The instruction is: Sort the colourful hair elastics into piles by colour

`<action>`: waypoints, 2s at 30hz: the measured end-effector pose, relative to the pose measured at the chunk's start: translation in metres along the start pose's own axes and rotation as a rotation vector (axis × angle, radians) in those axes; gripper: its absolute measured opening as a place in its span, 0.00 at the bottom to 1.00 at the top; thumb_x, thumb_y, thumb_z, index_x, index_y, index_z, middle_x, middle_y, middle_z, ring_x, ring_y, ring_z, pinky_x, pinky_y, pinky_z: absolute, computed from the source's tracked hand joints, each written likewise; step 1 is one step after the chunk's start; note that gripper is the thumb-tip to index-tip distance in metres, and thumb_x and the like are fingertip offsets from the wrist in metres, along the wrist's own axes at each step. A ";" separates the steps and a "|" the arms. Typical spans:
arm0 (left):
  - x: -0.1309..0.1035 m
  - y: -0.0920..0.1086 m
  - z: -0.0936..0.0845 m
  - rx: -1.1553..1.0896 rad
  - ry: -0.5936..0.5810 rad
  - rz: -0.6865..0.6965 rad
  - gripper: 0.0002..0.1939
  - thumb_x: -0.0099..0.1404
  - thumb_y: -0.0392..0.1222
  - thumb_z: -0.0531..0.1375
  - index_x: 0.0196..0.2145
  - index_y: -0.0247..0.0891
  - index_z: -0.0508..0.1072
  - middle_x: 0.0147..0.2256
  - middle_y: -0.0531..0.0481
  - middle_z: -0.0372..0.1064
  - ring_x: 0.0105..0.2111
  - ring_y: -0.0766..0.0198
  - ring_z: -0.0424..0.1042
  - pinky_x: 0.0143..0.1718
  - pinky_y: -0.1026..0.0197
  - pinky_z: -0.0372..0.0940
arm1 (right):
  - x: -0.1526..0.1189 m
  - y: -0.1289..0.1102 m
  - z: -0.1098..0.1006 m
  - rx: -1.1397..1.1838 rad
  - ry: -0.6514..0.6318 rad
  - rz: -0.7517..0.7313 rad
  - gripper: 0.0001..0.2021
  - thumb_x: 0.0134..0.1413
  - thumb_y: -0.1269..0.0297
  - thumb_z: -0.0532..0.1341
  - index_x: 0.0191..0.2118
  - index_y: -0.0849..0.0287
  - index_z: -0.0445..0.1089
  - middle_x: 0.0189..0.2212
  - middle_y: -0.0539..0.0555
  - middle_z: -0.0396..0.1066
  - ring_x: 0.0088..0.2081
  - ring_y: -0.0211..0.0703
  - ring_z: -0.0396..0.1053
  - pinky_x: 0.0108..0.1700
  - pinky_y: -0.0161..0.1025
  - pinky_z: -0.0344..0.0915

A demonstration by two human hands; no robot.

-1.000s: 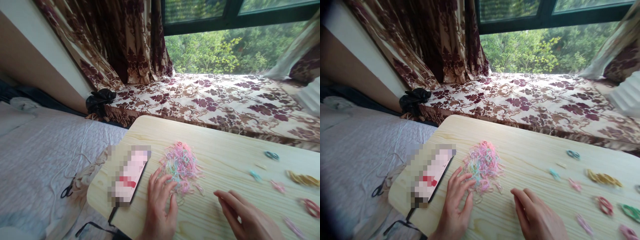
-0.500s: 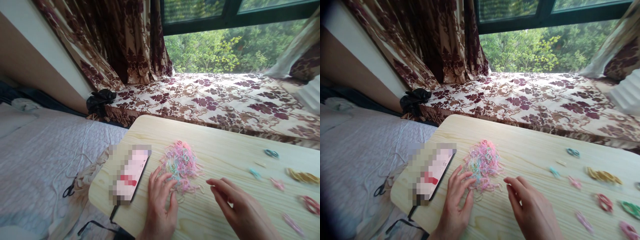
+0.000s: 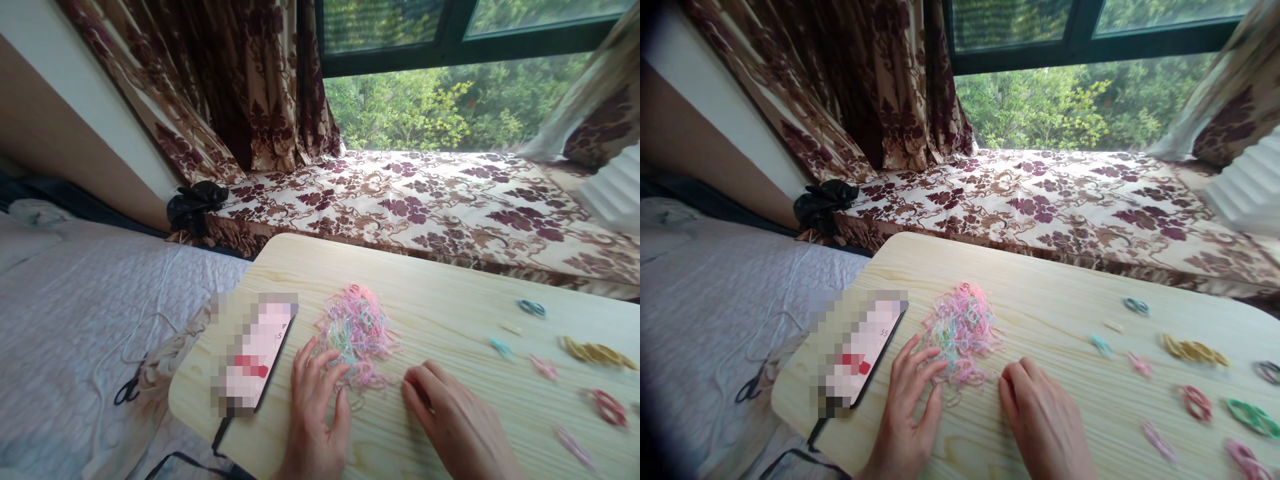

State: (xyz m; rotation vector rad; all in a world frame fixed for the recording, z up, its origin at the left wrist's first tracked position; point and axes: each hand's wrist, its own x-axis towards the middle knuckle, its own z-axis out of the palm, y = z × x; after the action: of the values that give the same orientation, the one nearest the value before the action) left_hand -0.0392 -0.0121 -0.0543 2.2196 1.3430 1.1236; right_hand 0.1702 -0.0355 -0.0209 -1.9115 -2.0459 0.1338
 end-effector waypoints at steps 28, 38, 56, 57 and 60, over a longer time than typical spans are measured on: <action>-0.004 -0.013 0.002 0.068 -0.029 0.104 0.19 0.65 0.28 0.54 0.51 0.43 0.69 0.51 0.44 0.68 0.64 0.49 0.55 0.56 0.41 0.67 | -0.031 0.059 -0.028 0.079 0.002 0.264 0.15 0.61 0.48 0.54 0.31 0.50 0.70 0.28 0.49 0.74 0.26 0.39 0.73 0.25 0.33 0.65; -0.005 -0.018 0.005 0.089 0.003 0.135 0.18 0.65 0.29 0.55 0.50 0.43 0.71 0.51 0.45 0.70 0.63 0.50 0.58 0.55 0.43 0.68 | -0.002 0.121 -0.071 -0.116 0.051 0.472 0.10 0.55 0.57 0.57 0.27 0.52 0.73 0.30 0.56 0.76 0.30 0.46 0.74 0.28 0.39 0.62; -0.004 -0.008 0.013 -0.016 0.114 0.027 0.14 0.66 0.31 0.54 0.46 0.43 0.73 0.48 0.46 0.72 0.63 0.50 0.59 0.58 0.41 0.63 | 0.031 0.137 -0.081 -0.259 -0.128 0.531 0.16 0.60 0.63 0.53 0.24 0.55 0.72 0.28 0.53 0.73 0.26 0.39 0.69 0.29 0.36 0.54; -0.005 -0.008 0.013 -0.015 0.109 0.024 0.14 0.66 0.31 0.54 0.46 0.43 0.73 0.48 0.46 0.72 0.63 0.50 0.59 0.58 0.41 0.63 | 0.032 0.136 -0.080 -0.269 -0.145 0.546 0.16 0.60 0.64 0.53 0.24 0.55 0.71 0.29 0.53 0.73 0.26 0.39 0.68 0.29 0.36 0.54; -0.006 -0.010 0.013 -0.013 0.097 0.014 0.14 0.66 0.31 0.53 0.46 0.42 0.72 0.49 0.45 0.71 0.63 0.50 0.58 0.59 0.40 0.62 | 0.036 0.133 -0.080 -0.307 -0.201 0.601 0.16 0.60 0.68 0.54 0.22 0.56 0.69 0.29 0.54 0.73 0.26 0.40 0.67 0.29 0.36 0.53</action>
State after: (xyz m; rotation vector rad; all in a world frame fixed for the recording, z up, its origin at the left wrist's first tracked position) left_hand -0.0363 -0.0107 -0.0715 2.1937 1.3560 1.2556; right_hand 0.3199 -0.0002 0.0217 -2.7610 -1.6028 0.1661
